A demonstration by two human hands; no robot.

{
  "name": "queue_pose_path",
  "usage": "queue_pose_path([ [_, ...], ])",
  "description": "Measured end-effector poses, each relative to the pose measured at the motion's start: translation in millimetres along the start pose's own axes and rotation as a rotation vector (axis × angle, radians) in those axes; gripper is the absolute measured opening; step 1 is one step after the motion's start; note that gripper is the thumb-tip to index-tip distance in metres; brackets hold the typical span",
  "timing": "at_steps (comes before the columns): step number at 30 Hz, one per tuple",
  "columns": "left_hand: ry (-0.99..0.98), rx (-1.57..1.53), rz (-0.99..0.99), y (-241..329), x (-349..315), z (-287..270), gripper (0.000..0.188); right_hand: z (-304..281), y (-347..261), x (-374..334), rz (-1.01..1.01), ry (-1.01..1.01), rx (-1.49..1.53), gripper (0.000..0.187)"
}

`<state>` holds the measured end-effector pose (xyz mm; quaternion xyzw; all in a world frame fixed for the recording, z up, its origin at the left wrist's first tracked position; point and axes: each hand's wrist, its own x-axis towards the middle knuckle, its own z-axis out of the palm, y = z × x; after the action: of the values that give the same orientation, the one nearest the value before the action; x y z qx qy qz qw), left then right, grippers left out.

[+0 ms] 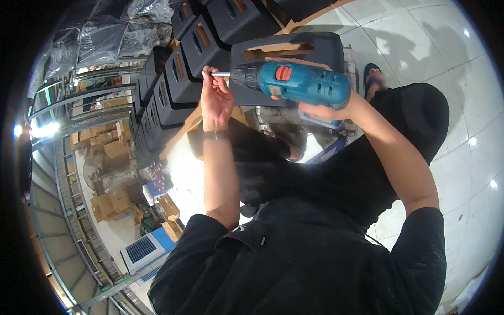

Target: The person assembles black plastic cases by inserting screws and using a cordless drill to tighten them. They handle multiple cases, place them on a stack, and attach small components to the case surfaces.

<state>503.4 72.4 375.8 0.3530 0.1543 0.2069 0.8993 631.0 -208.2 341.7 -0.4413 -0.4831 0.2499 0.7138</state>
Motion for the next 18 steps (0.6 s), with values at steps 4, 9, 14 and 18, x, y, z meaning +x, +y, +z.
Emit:
queue_pose_path([
  [4,0.02,0.041,-0.019,-3.5,-1.6,-12.0,0.02,-3.5,-7.0,9.8,-0.099,-0.027,-0.22,0.079],
  [9,0.03,0.032,-0.051,-8.9,-0.9,-25.6,0.019,-7.3,-8.7,8.7,0.151,-0.096,-0.244,0.087],
  [14,0.022,-0.014,-0.098,-13.5,4.0,-32.6,0.02,-6.2,-13.2,10.2,0.201,-0.092,-0.251,0.092],
  [18,0.031,0.005,-0.151,-12.5,6.2,-41.5,0.02,-8.7,-6.5,10.3,0.0,-0.142,-0.243,0.093],
])
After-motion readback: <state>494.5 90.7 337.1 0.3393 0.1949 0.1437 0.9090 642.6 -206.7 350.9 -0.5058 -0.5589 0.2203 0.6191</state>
